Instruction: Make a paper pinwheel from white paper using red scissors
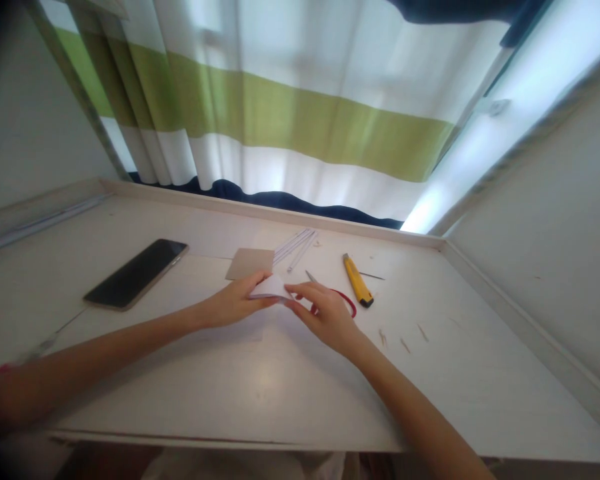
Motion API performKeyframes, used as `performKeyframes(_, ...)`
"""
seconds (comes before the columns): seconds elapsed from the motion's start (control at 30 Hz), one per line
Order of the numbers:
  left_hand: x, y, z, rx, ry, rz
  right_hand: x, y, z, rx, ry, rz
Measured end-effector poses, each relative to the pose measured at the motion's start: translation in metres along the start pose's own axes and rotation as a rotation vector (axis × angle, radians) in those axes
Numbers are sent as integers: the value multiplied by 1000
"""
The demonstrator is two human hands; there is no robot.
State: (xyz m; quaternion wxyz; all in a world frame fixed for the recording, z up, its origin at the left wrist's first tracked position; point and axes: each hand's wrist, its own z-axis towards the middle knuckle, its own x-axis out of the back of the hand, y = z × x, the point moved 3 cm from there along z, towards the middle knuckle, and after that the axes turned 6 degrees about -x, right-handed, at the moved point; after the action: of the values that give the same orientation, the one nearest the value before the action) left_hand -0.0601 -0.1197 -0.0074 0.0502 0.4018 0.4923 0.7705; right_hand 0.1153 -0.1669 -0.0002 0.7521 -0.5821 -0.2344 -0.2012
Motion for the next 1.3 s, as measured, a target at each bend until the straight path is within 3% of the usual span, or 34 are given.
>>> performKeyframes(0.3,-2,3,-12,-38,81,86,-16,20,0,-223,142,417)
performKeyframes(0.53,-5,-4,-18,23,231,-251,-22,27,1,-262,124,661)
performKeyframes(0.87,-12,-27,-14,227,261,-732,-27,38,-2,-350,42,640)
performKeyframes(1.3,-13,-20,-14,281,200,-971,-32,36,-11,-307,-226,504)
